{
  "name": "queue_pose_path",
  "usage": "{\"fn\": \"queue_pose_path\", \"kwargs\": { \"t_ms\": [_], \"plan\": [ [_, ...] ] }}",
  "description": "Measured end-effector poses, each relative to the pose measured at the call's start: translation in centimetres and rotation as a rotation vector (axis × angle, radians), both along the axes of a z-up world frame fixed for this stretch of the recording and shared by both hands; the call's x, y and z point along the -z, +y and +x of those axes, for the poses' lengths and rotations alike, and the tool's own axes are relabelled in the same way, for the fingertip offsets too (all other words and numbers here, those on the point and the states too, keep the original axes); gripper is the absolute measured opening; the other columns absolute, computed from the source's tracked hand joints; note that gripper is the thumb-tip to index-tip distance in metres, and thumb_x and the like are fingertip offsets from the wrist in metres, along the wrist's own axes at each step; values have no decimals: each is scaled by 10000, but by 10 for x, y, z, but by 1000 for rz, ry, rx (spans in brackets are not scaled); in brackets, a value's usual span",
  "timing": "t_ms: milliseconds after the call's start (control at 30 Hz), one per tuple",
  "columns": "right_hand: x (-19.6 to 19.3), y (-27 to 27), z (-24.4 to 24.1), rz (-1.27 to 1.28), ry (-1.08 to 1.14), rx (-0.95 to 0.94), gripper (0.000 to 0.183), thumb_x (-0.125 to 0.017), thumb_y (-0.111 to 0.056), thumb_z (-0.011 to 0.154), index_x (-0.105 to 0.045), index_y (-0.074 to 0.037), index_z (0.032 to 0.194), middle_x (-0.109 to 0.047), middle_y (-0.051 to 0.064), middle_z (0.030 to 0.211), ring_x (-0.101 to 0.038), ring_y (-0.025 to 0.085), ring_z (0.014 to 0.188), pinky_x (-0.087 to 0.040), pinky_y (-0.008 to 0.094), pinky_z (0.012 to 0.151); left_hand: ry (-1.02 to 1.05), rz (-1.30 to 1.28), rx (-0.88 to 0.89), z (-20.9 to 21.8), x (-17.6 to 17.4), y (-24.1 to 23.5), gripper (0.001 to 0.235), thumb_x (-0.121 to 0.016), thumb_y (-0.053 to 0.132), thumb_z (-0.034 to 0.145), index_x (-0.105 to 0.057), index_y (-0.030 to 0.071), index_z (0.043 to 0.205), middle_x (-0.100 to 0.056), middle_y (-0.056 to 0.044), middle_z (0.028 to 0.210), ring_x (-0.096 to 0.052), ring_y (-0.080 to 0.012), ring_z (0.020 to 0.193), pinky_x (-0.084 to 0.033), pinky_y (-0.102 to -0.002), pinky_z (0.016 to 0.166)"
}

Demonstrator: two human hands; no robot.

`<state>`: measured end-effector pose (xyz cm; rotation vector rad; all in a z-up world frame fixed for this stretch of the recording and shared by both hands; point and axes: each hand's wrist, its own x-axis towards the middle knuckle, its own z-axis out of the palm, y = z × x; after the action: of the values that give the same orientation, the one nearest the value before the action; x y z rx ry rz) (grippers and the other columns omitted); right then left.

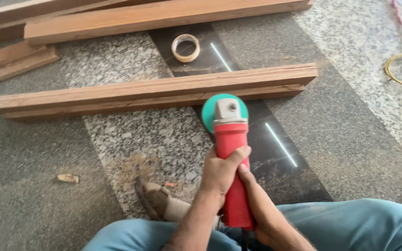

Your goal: The person uses a red angle grinder with a green sanding disc to sand the surface of a long wooden plank. They move the tool back and forth along the plank, occasionally pausing to wipe the surface with their hand.

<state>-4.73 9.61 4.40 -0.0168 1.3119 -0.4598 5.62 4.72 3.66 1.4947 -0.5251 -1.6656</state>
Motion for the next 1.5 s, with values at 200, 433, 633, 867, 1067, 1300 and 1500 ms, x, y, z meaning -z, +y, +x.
{"fn": "queue_pose_path", "kwargs": {
  "t_ms": [200,433,633,867,1067,1300,1500],
  "plan": [
    [19,-10,-51,-70,226,171,667,-483,-623,958,-635,-14,1185,-689,165,887,-657,273,682,-538,406,598,74,49,139,-72,21,-22,426,-785,324,749,-707,80,1089,-729,-71,926,-699,-166,758,-587,-327,675],
    [35,-2,-61,-48,283,242,650,-482,-608,963,-632,-19,1191,-698,152,913,-669,256,721,-555,410,639,42,28,253,-74,19,-27,487,-768,350,768,-670,71,1155,-713,-40,972,-703,-156,843,-593,-339,734],
    [69,29,-47,-142,122,294,562,-518,-475,973,-628,6,1243,-733,155,1010,-694,232,829,-567,373,743,88,-37,181,-53,4,3,414,-771,264,812,-666,27,1134,-709,-84,891,-687,-180,734,-586,-330,664],
    [59,47,-22,-245,69,156,459,-530,-390,936,-626,-103,1280,-751,59,1059,-697,117,890,-565,276,790,158,145,18,-24,9,21,370,-761,237,819,-646,8,1087,-694,-102,802,-675,-184,636,-591,-328,569],
    [31,10,-46,-178,134,206,555,-494,-513,957,-651,-8,1129,-719,171,841,-688,261,634,-570,377,574,101,-48,132,-58,15,-8,402,-779,277,802,-673,14,1087,-707,-88,845,-681,-166,672,-580,-311,598],
    [30,-18,-54,-152,272,297,593,-478,-568,961,-631,-29,1153,-700,147,877,-673,251,655,-560,392,583,55,-46,192,-77,22,-39,471,-801,336,777,-694,15,1105,-733,-91,920,-701,-163,743,-584,-314,650],
    [27,-22,-37,-179,236,130,609,-468,-559,965,-631,3,1135,-689,169,827,-667,261,631,-558,391,558,-76,97,172,-50,29,-37,525,-764,393,767,-664,88,1183,-734,-87,988,-722,-178,815,-606,-345,689]
  ]
}}
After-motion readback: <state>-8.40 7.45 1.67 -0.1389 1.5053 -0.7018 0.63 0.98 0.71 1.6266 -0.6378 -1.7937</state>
